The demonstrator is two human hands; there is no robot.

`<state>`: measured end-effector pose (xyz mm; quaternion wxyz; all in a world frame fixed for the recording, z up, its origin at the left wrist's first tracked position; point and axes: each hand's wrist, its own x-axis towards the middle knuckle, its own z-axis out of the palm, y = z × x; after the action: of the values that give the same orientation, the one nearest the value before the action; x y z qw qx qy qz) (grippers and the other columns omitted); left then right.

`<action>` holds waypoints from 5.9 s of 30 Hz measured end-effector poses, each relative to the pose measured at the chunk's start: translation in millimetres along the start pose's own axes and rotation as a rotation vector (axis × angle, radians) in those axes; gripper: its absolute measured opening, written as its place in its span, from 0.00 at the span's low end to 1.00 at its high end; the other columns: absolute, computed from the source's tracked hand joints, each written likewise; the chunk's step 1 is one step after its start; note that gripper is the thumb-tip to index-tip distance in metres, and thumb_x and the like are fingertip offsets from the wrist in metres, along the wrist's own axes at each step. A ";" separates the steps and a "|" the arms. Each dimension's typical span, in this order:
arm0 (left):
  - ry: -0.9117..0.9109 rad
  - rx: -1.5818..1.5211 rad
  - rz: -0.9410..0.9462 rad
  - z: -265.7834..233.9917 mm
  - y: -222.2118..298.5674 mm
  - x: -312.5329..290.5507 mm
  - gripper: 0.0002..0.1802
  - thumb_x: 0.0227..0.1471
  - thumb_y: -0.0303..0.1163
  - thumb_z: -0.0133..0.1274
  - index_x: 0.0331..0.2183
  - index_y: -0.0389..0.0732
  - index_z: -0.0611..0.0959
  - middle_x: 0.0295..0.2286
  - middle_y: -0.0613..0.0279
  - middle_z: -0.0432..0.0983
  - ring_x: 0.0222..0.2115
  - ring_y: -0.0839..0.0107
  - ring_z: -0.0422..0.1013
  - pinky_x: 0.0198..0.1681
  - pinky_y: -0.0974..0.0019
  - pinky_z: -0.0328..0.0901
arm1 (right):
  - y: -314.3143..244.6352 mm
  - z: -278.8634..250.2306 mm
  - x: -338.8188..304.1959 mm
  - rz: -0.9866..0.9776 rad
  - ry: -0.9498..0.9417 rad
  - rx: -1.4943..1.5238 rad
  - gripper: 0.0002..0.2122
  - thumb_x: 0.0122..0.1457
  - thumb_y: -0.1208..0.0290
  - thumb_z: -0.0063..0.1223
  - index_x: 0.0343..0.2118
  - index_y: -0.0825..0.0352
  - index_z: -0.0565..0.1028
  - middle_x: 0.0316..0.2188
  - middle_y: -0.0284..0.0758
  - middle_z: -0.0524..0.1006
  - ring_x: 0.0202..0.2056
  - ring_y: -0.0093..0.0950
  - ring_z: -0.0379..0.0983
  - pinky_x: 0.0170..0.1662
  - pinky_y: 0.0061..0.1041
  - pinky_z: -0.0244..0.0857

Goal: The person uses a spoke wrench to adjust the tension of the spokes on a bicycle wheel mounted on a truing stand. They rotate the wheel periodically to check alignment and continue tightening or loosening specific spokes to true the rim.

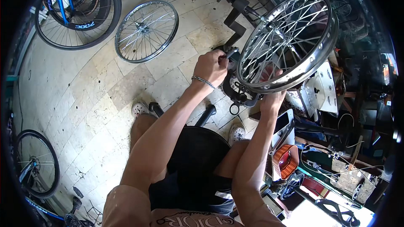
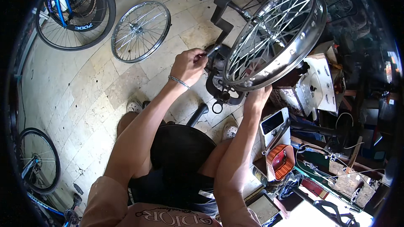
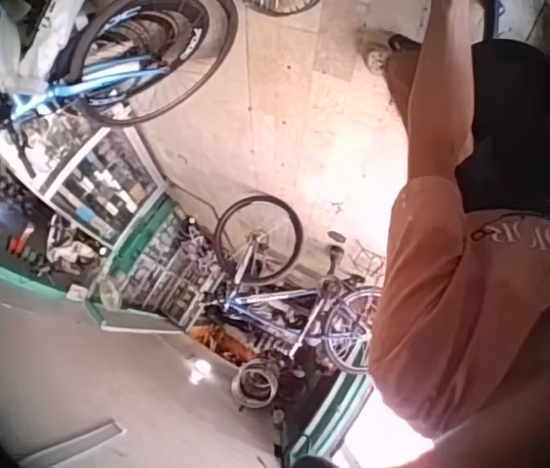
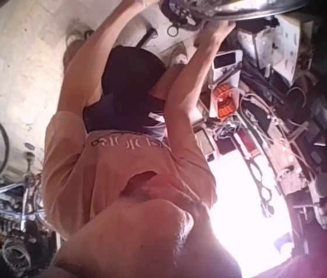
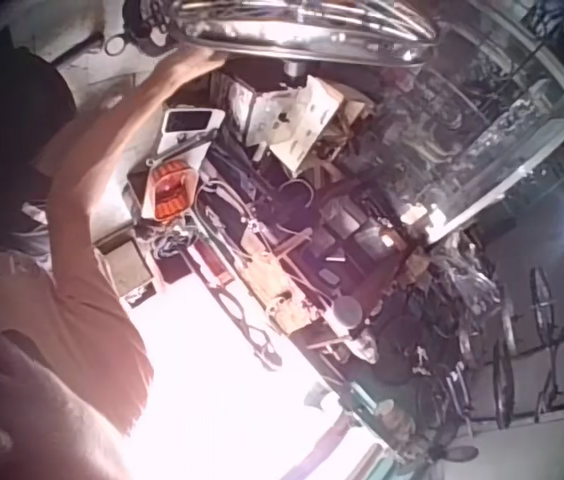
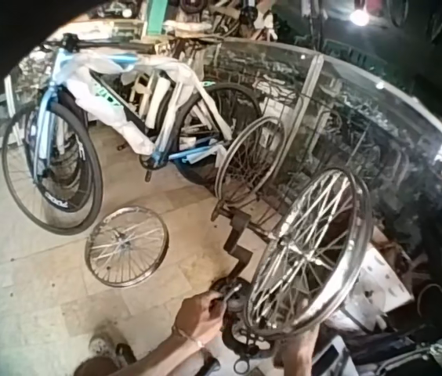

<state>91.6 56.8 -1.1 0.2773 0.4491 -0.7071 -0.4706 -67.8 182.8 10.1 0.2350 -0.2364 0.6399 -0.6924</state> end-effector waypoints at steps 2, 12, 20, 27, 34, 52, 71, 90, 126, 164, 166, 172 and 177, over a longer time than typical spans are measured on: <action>0.053 0.010 0.052 -4.8 -4.0 -1.2 0.10 0.51 0.30 0.52 0.33 0.34 0.80 0.20 0.55 0.77 0.19 0.71 0.72 0.25 0.68 0.65 | 3.5 3.7 5.5 0.007 0.045 0.050 0.23 0.61 0.51 0.46 0.45 0.70 0.71 0.37 0.38 0.76 0.36 0.26 0.73 0.37 0.23 0.66; 0.100 -0.022 -0.012 -27.9 -4.8 -6.7 0.09 0.51 0.30 0.52 0.32 0.34 0.80 0.22 0.55 0.78 0.21 0.70 0.74 0.26 0.68 0.65 | 32.4 1.7 21.0 0.029 -0.146 0.243 0.20 0.62 0.52 0.45 0.42 0.67 0.71 0.34 0.38 0.76 0.36 0.29 0.73 0.43 0.28 0.66; -0.007 -0.100 0.017 -12.9 -3.1 -5.4 0.09 0.51 0.30 0.52 0.33 0.35 0.81 0.21 0.54 0.77 0.21 0.67 0.74 0.26 0.67 0.66 | 29.4 5.2 20.9 0.354 -0.080 0.470 0.19 0.60 0.55 0.47 0.40 0.69 0.71 0.37 0.41 0.76 0.39 0.36 0.74 0.43 0.38 0.71; -0.165 0.360 0.289 -2.4 10.8 5.2 0.07 0.46 0.28 0.54 0.30 0.46 0.84 0.23 0.54 0.78 0.22 0.58 0.74 0.27 0.60 0.65 | 37.6 -24.0 1.7 0.196 -0.274 -0.070 0.16 0.54 0.76 0.56 0.46 0.73 0.71 0.39 0.36 0.77 0.38 0.24 0.74 0.39 0.21 0.68; -0.294 0.473 0.470 18.8 -0.7 33.1 0.09 0.43 0.25 0.56 0.28 0.52 0.85 0.20 0.58 0.76 0.26 0.60 0.73 0.38 0.54 0.58 | 16.8 -15.0 -1.3 0.151 -0.215 -0.294 0.11 0.51 0.79 0.57 0.39 0.73 0.76 0.30 0.34 0.78 0.31 0.21 0.74 0.35 0.18 0.67; -0.967 -0.069 0.186 40.8 -35.1 94.9 0.11 0.43 0.26 0.61 0.35 0.39 0.84 0.30 0.61 0.81 0.31 0.77 0.74 0.37 0.72 0.67 | 10.0 -5.8 -14.0 0.172 -0.080 -0.460 0.12 0.49 0.69 0.64 0.34 0.71 0.78 0.30 0.34 0.79 0.31 0.21 0.73 0.36 0.23 0.65; -1.045 0.142 0.305 66.7 -34.1 105.9 0.13 0.40 0.37 0.64 0.31 0.42 0.85 0.28 0.65 0.80 0.27 0.76 0.73 0.30 0.69 0.65 | 31.3 -9.5 -13.8 0.124 0.075 -0.385 0.10 0.49 0.75 0.62 0.35 0.73 0.79 0.27 0.31 0.78 0.28 0.18 0.71 0.32 0.18 0.64; -0.750 0.185 0.331 18.9 -7.5 77.5 0.16 0.40 0.40 0.64 0.28 0.38 0.83 0.20 0.53 0.75 0.23 0.60 0.71 0.29 0.60 0.64 | 20.0 -15.2 -7.3 0.119 -0.102 -0.380 0.09 0.49 0.74 0.59 0.32 0.72 0.76 0.27 0.35 0.77 0.31 0.24 0.72 0.35 0.23 0.65; -0.641 0.254 0.432 37.4 -20.6 73.0 0.14 0.41 0.18 0.52 0.32 0.41 0.83 0.27 0.50 0.78 0.27 0.60 0.75 0.33 0.61 0.66 | 14.3 -15.5 8.5 0.278 -0.324 -0.291 0.10 0.43 0.81 0.62 0.31 0.69 0.74 0.28 0.30 0.76 0.31 0.21 0.70 0.33 0.21 0.65; -0.413 0.851 0.757 26.3 50.7 11.9 0.03 0.39 0.25 0.54 0.20 0.43 0.82 0.19 0.54 0.77 0.23 0.61 0.76 0.29 0.60 0.70 | 54.7 -39.1 15.4 -0.099 -0.300 -0.671 0.14 0.47 0.75 0.61 0.38 0.68 0.77 0.32 0.34 0.79 0.35 0.24 0.74 0.38 0.25 0.67; -0.356 0.732 0.676 19.7 50.6 19.5 0.02 0.38 0.25 0.55 0.19 0.43 0.81 0.19 0.55 0.76 0.23 0.59 0.75 0.29 0.59 0.70 | 37.2 -28.2 10.0 -0.017 -0.320 -0.635 0.13 0.48 0.75 0.60 0.38 0.69 0.76 0.33 0.34 0.78 0.36 0.23 0.73 0.39 0.25 0.66; -0.574 0.618 0.516 14.1 40.1 51.1 0.06 0.40 0.26 0.55 0.26 0.44 0.83 0.23 0.57 0.78 0.28 0.59 0.75 0.31 0.59 0.68 | 25.9 -24.6 10.6 0.256 -0.233 -0.237 0.14 0.47 0.82 0.57 0.40 0.72 0.74 0.34 0.34 0.76 0.36 0.24 0.72 0.37 0.23 0.67; -0.675 0.459 0.351 31.3 13.2 70.2 0.11 0.44 0.25 0.56 0.34 0.46 0.85 0.30 0.60 0.81 0.32 0.68 0.76 0.36 0.66 0.67 | 25.6 -24.0 11.2 0.206 -0.252 -0.170 0.13 0.45 0.84 0.58 0.37 0.73 0.75 0.31 0.33 0.76 0.32 0.23 0.72 0.37 0.21 0.67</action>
<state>30.1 8.9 -3.7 -0.0003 0.1934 -0.9098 -0.3673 -91.0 192.6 -16.7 0.3623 -0.2734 0.6827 -0.5727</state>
